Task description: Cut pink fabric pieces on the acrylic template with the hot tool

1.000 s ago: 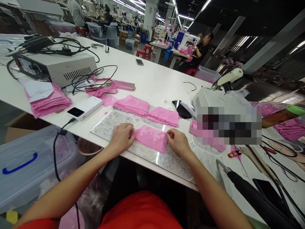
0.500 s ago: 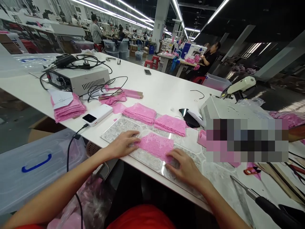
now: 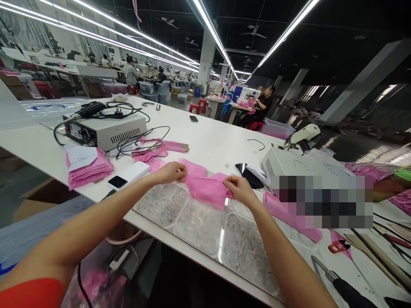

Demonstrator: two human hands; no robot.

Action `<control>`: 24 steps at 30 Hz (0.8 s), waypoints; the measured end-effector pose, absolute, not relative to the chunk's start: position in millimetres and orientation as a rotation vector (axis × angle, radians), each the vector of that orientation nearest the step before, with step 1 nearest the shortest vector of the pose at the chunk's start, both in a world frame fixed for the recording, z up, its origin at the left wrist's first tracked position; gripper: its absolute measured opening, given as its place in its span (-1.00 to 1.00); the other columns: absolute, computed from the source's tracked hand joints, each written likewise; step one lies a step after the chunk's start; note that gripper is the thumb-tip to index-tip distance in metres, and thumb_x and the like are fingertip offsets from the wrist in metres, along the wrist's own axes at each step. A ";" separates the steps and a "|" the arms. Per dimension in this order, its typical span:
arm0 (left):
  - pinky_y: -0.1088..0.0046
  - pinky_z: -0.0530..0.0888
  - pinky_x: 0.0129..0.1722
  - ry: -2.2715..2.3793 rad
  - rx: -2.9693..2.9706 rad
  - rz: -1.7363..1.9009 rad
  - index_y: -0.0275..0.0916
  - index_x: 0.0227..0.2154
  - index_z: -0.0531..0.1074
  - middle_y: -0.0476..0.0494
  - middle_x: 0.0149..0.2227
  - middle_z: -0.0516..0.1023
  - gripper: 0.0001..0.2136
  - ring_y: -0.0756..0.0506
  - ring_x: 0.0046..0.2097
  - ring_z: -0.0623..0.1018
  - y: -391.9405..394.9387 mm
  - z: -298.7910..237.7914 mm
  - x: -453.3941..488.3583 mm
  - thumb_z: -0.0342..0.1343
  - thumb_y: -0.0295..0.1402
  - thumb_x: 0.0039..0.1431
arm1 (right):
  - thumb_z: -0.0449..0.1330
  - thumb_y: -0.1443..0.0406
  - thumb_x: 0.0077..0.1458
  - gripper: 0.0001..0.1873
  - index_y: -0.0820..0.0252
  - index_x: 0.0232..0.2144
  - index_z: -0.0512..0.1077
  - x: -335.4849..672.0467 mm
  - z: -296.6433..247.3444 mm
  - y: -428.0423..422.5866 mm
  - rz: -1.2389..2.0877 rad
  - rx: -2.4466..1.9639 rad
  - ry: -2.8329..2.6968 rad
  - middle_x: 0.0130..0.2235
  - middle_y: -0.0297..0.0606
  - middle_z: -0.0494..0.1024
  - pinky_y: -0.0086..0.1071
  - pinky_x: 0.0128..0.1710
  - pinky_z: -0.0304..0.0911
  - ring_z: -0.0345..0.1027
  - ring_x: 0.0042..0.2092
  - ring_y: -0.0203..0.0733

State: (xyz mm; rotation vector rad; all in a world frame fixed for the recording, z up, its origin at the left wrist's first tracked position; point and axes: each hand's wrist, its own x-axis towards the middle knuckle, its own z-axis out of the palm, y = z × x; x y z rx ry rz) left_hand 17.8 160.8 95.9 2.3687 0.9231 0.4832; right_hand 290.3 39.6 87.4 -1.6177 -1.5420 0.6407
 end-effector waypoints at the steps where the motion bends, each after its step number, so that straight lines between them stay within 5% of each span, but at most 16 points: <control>1: 0.50 0.43 -0.42 0.967 2.359 0.513 -0.25 -0.47 0.45 -0.07 -0.50 0.56 -0.82 -0.06 -0.44 0.54 177.5 104.2 20.6 0.00 -0.31 0.11 | 0.13 0.12 -0.01 -0.74 0.19 -0.57 0.35 290.5 94.6 58.7 0.625 -1.609 -1.530 -0.62 -0.41 0.31 -0.40 -0.49 0.12 0.15 -0.55 -0.35; 6: 0.48 0.39 -0.39 1.185 2.369 0.735 -0.25 -0.43 0.46 -0.10 -0.42 0.57 -0.81 -0.07 -0.40 0.51 231.6 127.7 17.0 0.00 -0.28 0.06 | 0.10 0.20 0.00 -0.83 0.18 -0.48 0.39 278.2 115.7 135.0 0.464 -1.543 -1.526 -0.51 -0.36 0.42 -0.39 -0.35 0.19 0.24 -0.43 -0.32; 12: 0.33 0.44 -0.22 1.194 2.481 0.713 -0.22 -0.57 0.45 -0.14 -0.43 0.54 -0.85 -0.17 -0.32 0.52 223.8 99.5 -13.9 0.10 -0.25 -0.06 | 0.17 0.29 -0.10 -0.87 0.15 -0.44 0.49 259.0 78.3 133.8 0.477 -1.533 -1.647 -0.46 -0.38 0.51 -0.39 -0.30 0.21 0.28 -0.41 -0.32; 18: 0.24 0.39 0.05 0.946 2.619 0.624 -0.22 -0.31 0.53 -0.20 -0.10 0.51 -0.79 -0.19 -0.05 0.50 188.6 80.6 25.5 0.02 -0.29 0.17 | 0.12 0.21 -0.09 -0.79 0.19 -0.47 0.50 312.3 56.1 74.6 0.476 -1.646 -1.523 -0.48 -0.32 0.51 -0.39 -0.37 0.18 0.27 -0.43 -0.30; 24: 0.18 0.48 -0.02 0.648 2.683 0.309 -0.28 -0.10 0.45 -0.18 -0.03 0.48 -0.78 -0.13 -0.04 0.51 169.3 65.3 119.6 0.13 -0.28 0.28 | 0.17 0.20 -0.21 -0.78 0.21 -0.50 0.50 347.7 42.1 38.3 0.527 -1.717 -1.452 -0.57 -0.38 0.43 -0.40 -0.43 0.13 0.20 -0.50 -0.32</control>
